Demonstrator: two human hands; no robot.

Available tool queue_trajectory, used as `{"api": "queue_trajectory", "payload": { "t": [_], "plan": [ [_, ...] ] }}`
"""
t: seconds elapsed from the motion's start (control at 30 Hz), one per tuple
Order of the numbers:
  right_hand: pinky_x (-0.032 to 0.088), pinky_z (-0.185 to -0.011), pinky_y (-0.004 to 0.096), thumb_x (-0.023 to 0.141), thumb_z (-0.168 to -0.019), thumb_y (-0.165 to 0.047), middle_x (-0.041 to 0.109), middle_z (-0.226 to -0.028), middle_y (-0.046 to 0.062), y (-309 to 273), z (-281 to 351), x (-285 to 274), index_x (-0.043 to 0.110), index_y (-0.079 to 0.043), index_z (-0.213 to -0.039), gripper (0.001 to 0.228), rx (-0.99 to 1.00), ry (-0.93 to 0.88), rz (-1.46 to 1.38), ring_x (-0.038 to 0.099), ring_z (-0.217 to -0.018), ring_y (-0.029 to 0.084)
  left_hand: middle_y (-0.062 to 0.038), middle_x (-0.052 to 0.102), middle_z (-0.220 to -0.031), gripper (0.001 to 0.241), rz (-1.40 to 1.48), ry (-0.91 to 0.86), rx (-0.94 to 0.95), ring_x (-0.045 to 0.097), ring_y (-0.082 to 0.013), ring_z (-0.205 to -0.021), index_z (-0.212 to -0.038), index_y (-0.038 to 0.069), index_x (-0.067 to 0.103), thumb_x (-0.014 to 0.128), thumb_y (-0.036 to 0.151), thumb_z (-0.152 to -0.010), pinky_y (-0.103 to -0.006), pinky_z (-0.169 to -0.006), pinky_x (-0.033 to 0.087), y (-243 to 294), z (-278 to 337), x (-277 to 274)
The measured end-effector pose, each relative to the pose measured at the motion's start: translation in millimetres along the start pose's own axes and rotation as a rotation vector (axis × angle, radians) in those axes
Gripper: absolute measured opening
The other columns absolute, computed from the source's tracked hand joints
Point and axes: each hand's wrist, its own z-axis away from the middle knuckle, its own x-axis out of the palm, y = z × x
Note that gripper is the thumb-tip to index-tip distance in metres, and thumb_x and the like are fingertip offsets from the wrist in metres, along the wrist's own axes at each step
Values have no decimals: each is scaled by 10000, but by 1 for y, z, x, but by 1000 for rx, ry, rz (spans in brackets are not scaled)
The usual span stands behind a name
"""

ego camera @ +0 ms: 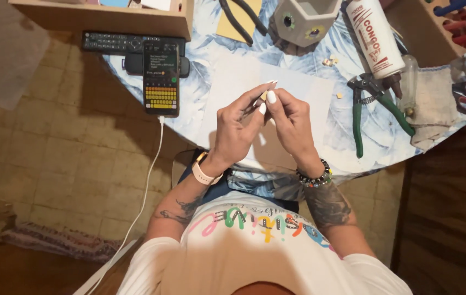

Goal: Decorating a white hexagonal planter with small flower-shaped pieces and cleaning small components

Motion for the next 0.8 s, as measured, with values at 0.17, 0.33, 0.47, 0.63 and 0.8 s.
{"api": "queue_trajectory", "payload": {
  "t": [0.17, 0.33, 0.47, 0.63, 0.8],
  "plan": [
    [463, -545, 231, 393, -916, -183, 539, -545, 58, 12, 2, 0, 581, -20, -777, 285, 43, -3, -94, 534, -545, 105, -78, 613, -710, 300, -12, 5, -2, 560, -73, -609, -1091, 16, 548, 479, 2, -800, -286, -693, 522, -8, 0, 1],
    [461, -557, 239, 378, -920, -196, 526, -560, 66, 15, 3, -1, 575, -17, -772, 305, 62, -6, -158, 521, -560, 112, -72, 606, -693, 296, -17, 5, -6, 548, -65, -586, -1087, 18, 551, 474, 2, -801, -279, -664, 524, -1, 0, 2],
    [442, -550, 231, 386, -917, -196, 521, -559, 62, 14, 5, -1, 569, -16, -763, 299, 69, -7, -157, 516, -562, 111, -96, 616, -701, 289, 7, -8, -12, 575, -91, -594, -1091, 5, 543, 474, 17, -811, -281, -659, 526, -10, 2, 1],
    [445, -539, 225, 441, -898, -166, 508, -549, 44, 6, 3, -6, 555, -26, -757, 229, 35, -9, -69, 530, -547, 111, -112, 641, -771, 286, -32, -24, -11, 618, -119, -687, -1096, 12, 540, 472, 19, -818, -276, -690, 526, -1, 3, 1],
    [397, -489, 327, 454, -903, -118, 467, -590, 134, 16, -7, -50, 529, -15, -790, 170, -231, -145, 621, 481, -511, 263, -151, 467, -1211, 479, -849, -376, 175, 440, -360, -1124, -1185, 51, 470, 601, 231, -761, -532, -941, 300, -19, 28, 0]
  ]
}}
